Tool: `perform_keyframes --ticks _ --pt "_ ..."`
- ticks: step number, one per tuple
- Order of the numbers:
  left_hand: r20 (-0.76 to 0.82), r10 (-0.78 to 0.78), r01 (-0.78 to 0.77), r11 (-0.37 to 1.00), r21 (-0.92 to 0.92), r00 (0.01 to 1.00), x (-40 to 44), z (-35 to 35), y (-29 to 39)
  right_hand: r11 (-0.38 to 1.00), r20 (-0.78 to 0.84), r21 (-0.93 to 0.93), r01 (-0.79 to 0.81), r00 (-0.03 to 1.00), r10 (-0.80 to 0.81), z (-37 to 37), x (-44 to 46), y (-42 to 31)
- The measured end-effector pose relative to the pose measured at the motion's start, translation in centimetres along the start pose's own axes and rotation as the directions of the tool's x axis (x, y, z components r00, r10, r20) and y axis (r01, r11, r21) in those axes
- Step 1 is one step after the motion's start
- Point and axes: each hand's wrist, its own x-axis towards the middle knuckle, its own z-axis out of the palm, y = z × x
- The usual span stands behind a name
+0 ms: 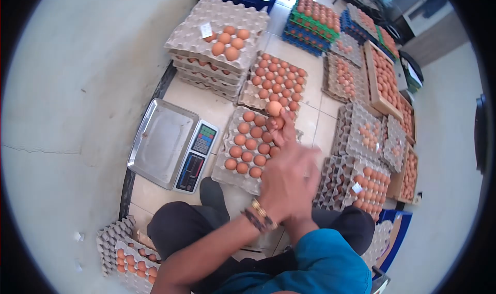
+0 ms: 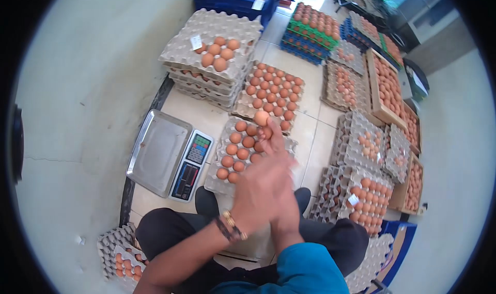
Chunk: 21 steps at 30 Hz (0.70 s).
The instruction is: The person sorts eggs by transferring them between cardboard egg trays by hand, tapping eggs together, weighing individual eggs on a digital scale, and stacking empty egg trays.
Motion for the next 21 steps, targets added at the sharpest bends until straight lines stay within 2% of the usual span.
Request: perform_keyframes --ticks 1,3,4,5,7,9,12,13,16,17,19,20,21 --pt "-0.066 -0.036 0.034 0.999 -0.02 0.997 0.4 0.3 -1.2 0.987 0.062 0.117 -0.11 0.993 0.103 2.4 -3.8 0.5" --pt "-0.071 0.016 -0.009 0.996 0.091 0.997 1.8 -1.3 -2.9 0.984 0.028 -0.007 0.177 0.984 -0.177 2.6 -6.1 2.1" --pt "-0.002 0.003 -0.003 0.994 0.106 1.0 1.6 -1.8 -3.4 0.947 0.02 -0.07 0.314 0.95 -0.313 2.7 -7.2 2.8" --pt "0.068 -0.008 0.0 0.992 0.124 0.998 1.3 -2.3 -3.8 0.933 0.071 -0.138 0.331 0.943 -0.324 3.6 -9.2 3.0" --pt "0.262 0.034 -0.068 0.99 0.121 0.964 0.7 -2.5 -4.4 0.888 0.035 -0.228 0.399 0.915 -0.402 3.7 -11.7 4.1" --pt "0.486 0.139 -0.194 0.979 0.065 0.863 0.3 -2.6 -4.9 0.868 -0.022 -0.258 0.424 0.896 -0.444 4.5 -14.3 4.5" --pt "0.652 0.039 0.006 0.998 -0.067 0.758 0.4 -2.7 -4.7 0.855 -0.033 -0.304 0.419 0.893 -0.45 4.5 -17.3 4.2" --pt "0.654 0.04 0.008 0.998 -0.069 0.756 0.0 -2.6 -4.3 0.849 -0.07 -0.308 0.43 0.879 -0.471 5.3 -18.1 4.2" --pt "0.701 -0.114 0.209 0.977 -0.052 0.704 -0.9 -2.2 -4.0 0.85 -0.098 -0.313 0.423 0.876 -0.472 5.9 -19.3 4.4" --pt "0.694 -0.114 0.269 0.956 -0.118 0.711 -1.3 -2.1 -4.5 0.848 -0.091 -0.362 0.386 0.891 -0.445 5.9 -19.7 4.4" --pt "0.67 -0.12 0.375 0.892 -0.251 0.733 -1.8 -1.8 -5.6 0.925 -0.126 -0.1 0.365 0.918 -0.376 4.9 -19.8 4.4" --pt "0.654 -0.16 0.47 0.818 -0.331 0.739 -2.1 -1.9 -5.4 0.939 -0.131 0.034 0.342 0.933 -0.335 4.1 -19.6 4.5" --pt "0.639 -0.204 0.553 0.726 -0.41 0.742 -2.5 -2.1 -5.1 0.921 -0.087 0.119 0.37 0.928 -0.361 3.2 -19.3 4.8"
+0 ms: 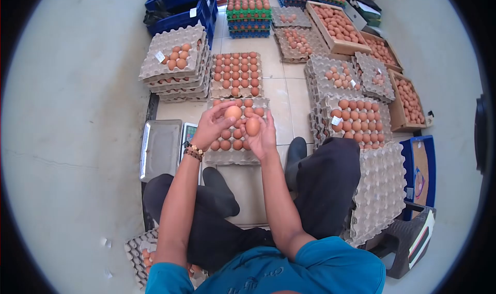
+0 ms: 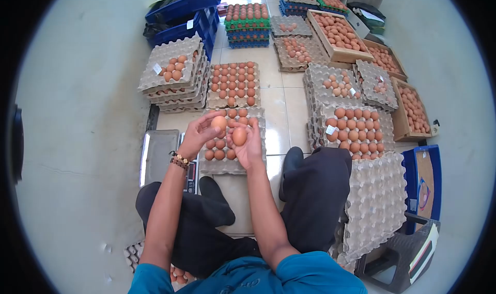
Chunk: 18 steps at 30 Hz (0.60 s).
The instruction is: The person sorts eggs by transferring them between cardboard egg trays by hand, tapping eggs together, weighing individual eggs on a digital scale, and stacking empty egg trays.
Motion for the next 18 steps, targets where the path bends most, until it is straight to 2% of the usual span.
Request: perform_keyframes --ticks 1,2,5,6,9,13,14,18 --pt "-0.041 -0.031 0.024 0.989 -0.146 0.999 -0.6 0.0 -0.2 0.996 0.044 0.089 0.015 0.999 -0.019 -1.1 0.3 0.5" --pt "-0.014 -0.051 0.043 0.943 -0.329 0.999 -0.9 -0.6 -1.2 0.989 0.074 0.143 0.023 0.997 -0.034 -1.3 0.1 0.7" --pt "-0.116 -0.044 -0.04 0.771 -0.636 0.992 -1.9 -1.2 -4.2 0.974 0.138 0.222 0.033 0.988 -0.065 -1.3 -0.5 0.7" --pt "-0.148 -0.058 -0.056 0.744 -0.665 0.987 -2.1 -1.6 -5.5 0.969 0.143 0.246 0.02 0.988 -0.057 -1.1 -0.7 0.6" --pt "-0.1 -0.086 -0.034 0.567 -0.823 0.991 -3.6 -1.6 -6.1 0.989 0.192 0.144 0.038 0.979 -0.066 -1.8 -0.6 1.2" --pt "-0.125 -0.09 -0.043 0.617 -0.786 0.988 -4.1 -2.5 -6.5 0.999 0.187 -0.05 0.009 0.982 0.001 -2.5 -0.8 2.0" --pt "-0.132 -0.089 -0.057 0.579 -0.813 0.987 -4.3 -2.8 -6.7 0.991 0.164 -0.122 0.045 0.986 -0.024 -2.8 -0.9 2.4" --pt "-0.274 -0.138 -0.113 0.673 -0.731 0.952 -4.5 -5.5 -10.1 0.901 0.131 -0.418 0.115 0.989 -0.066 -4.4 -0.9 4.6"
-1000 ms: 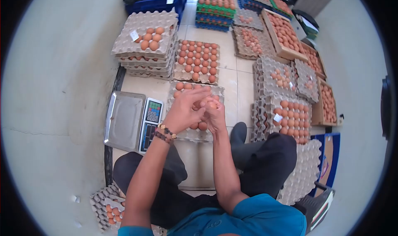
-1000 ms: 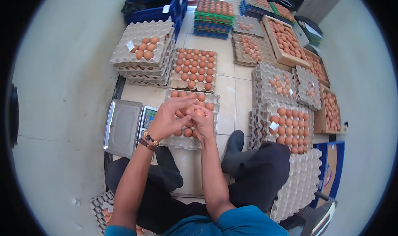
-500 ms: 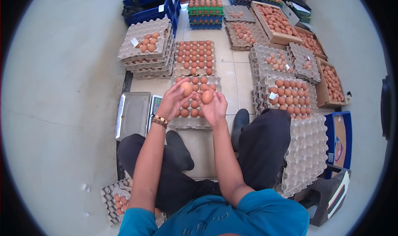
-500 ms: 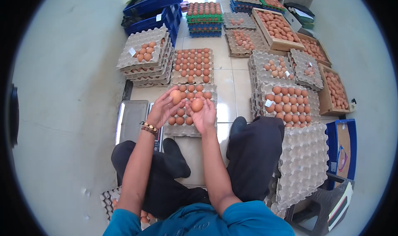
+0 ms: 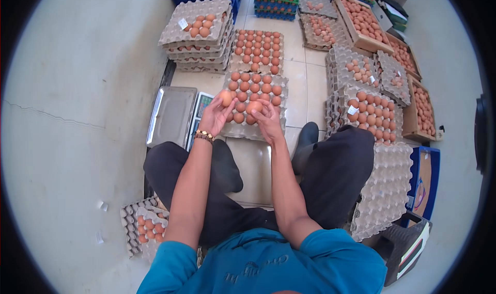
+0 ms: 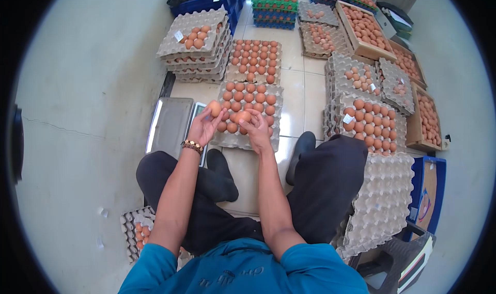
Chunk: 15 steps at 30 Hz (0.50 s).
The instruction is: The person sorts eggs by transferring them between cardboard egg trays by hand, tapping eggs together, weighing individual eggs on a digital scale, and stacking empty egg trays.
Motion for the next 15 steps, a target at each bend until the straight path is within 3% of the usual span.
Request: perform_keyframes --ticks 4,6,8,9,10,12,13,15 --pt "-0.384 0.115 -0.037 0.978 0.203 0.916 0.5 -4.8 -0.6 0.879 -0.044 -0.478 0.005 0.999 -0.03 -1.2 0.2 4.5" --pt "-0.539 0.21 0.06 0.896 0.441 0.816 0.3 -6.7 -1.8 0.749 -0.037 -0.66 0.048 0.995 -0.096 -0.3 -0.1 5.9" --pt "-0.649 0.266 0.223 0.791 0.57 0.713 0.4 -7.8 -2.6 0.516 0.024 -0.847 0.124 0.98 -0.197 0.2 -1.1 7.5" --pt "-0.613 0.276 0.195 0.784 0.589 0.74 0.5 -8.4 -2.8 0.379 0.064 -0.913 0.154 0.969 -0.24 0.2 -1.4 8.1" --pt "-0.577 0.284 0.169 0.776 0.607 0.766 0.5 -9.1 -3.1 0.327 0.076 -0.935 0.138 0.978 -0.195 -0.1 -1.6 8.7" --pt "-0.499 0.292 0.125 0.754 0.645 0.816 0.5 -10.3 -3.5 0.246 0.155 -0.941 0.232 0.943 -0.294 -0.7 -1.9 9.7" --pt "-0.455 0.324 0.144 0.664 0.734 0.83 0.9 -11.5 -3.9 0.201 0.197 -0.939 0.277 0.918 -0.343 -1.2 -1.9 10.4" --pt "-0.355 0.367 0.167 0.455 0.875 0.86 1.5 -13.2 -4.8 0.323 0.121 -0.91 0.261 0.911 -0.395 -1.9 -1.2 11.1"
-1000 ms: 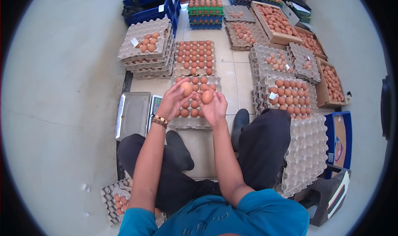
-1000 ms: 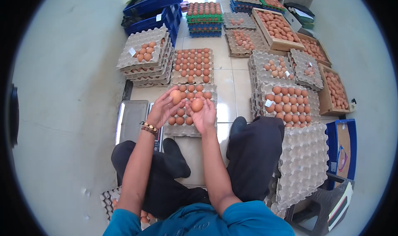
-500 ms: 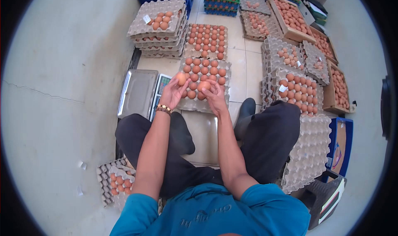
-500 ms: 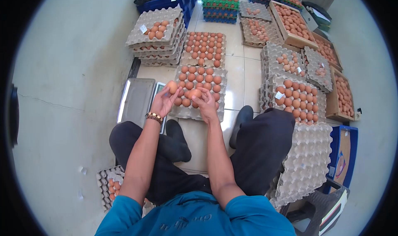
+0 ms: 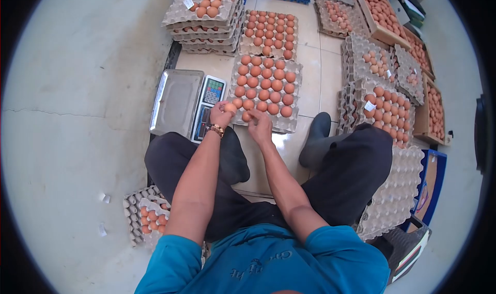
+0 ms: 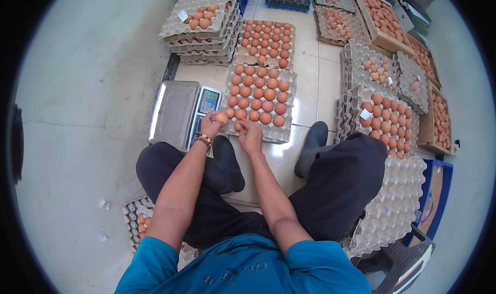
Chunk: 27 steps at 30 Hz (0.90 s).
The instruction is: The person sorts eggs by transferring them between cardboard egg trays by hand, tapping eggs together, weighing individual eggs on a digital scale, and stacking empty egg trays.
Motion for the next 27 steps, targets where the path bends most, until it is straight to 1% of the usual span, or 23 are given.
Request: perform_keyframes --ticks 1,2,4,5,8,9,12,14,15,17,18,20,22,24,26,27 --pt "-0.03 0.059 -0.051 0.977 0.206 0.998 -2.3 0.2 3.1 0.998 -0.036 0.055 -0.027 0.999 0.029 0.0 0.2 0.5" --pt "-0.016 0.102 -0.093 0.952 0.291 0.995 -2.8 0.4 3.5 0.995 -0.075 0.075 -0.065 0.995 0.071 -0.3 0.5 0.6" --pt "0.023 0.188 -0.178 0.876 0.448 0.982 -3.1 0.9 3.9 0.984 -0.154 0.117 -0.135 0.976 0.152 -1.5 1.5 0.2" --pt "0.033 0.253 -0.236 0.836 0.495 0.967 -3.0 1.2 3.6 0.979 -0.2 0.117 -0.17 0.961 0.191 -2.3 1.9 -0.1" --pt "0.058 0.332 -0.288 0.703 0.65 0.941 -3.1 1.6 3.2 0.951 -0.3 0.166 -0.262 0.905 0.302 -4.2 2.8 -1.2" --pt "0.07 0.332 -0.294 0.694 0.657 0.941 -3.1 1.7 3.2 0.941 -0.349 0.202 -0.27 0.878 0.327 -4.5 2.9 -1.7" --pt "0.109 0.317 -0.304 0.671 0.676 0.942 -3.4 1.9 3.8 0.958 -0.436 0.172 -0.229 0.854 0.283 -3.8 2.8 0.8" --pt "0.14 0.288 -0.303 0.66 0.688 0.947 -2.9 1.9 3.8 0.955 -0.463 0.178 -0.238 0.836 0.295 -3.8 3.0 0.9" --pt "0.165 0.249 -0.291 0.651 0.701 0.954 -2.8 1.6 3.7 0.953 -0.474 0.181 -0.244 0.827 0.302 -3.8 2.9 0.9" --pt "0.208 0.178 -0.274 0.629 0.728 0.962 -2.6 1.0 4.7 0.924 -0.479 0.222 -0.311 0.791 0.381 -4.6 3.4 0.2" --pt "0.124 0.193 -0.224 0.686 0.692 0.973 -2.1 0.7 5.5 0.907 -0.48 0.243 -0.345 0.769 0.421 -4.9 3.6 -0.1" --pt "-0.046 0.204 -0.136 0.79 0.598 0.978 -0.3 0.1 8.9 0.893 -0.509 0.311 -0.324 0.737 0.445 -4.9 4.2 0.8" --pt "-0.064 0.412 -0.316 0.781 0.539 0.909 3.3 -1.4 12.0 0.886 -0.542 0.357 -0.297 0.706 0.455 -5.0 4.9 1.1" --pt "-0.051 0.562 -0.488 0.757 0.434 0.826 3.6 -2.2 18.7 0.883 -0.581 0.39 -0.259 0.675 0.455 -5.1 6.3 0.4" --pt "0.094 0.546 -0.539 0.759 0.365 0.832 0.4 -2.8 27.0 0.869 -0.566 0.403 -0.287 0.668 0.483 -4.0 7.9 3.3" --pt "0.134 0.576 -0.57 0.698 0.434 0.807 -0.3 -3.1 29.3 0.866 -0.567 0.404 -0.294 0.662 0.489 -4.1 9.4 4.7"
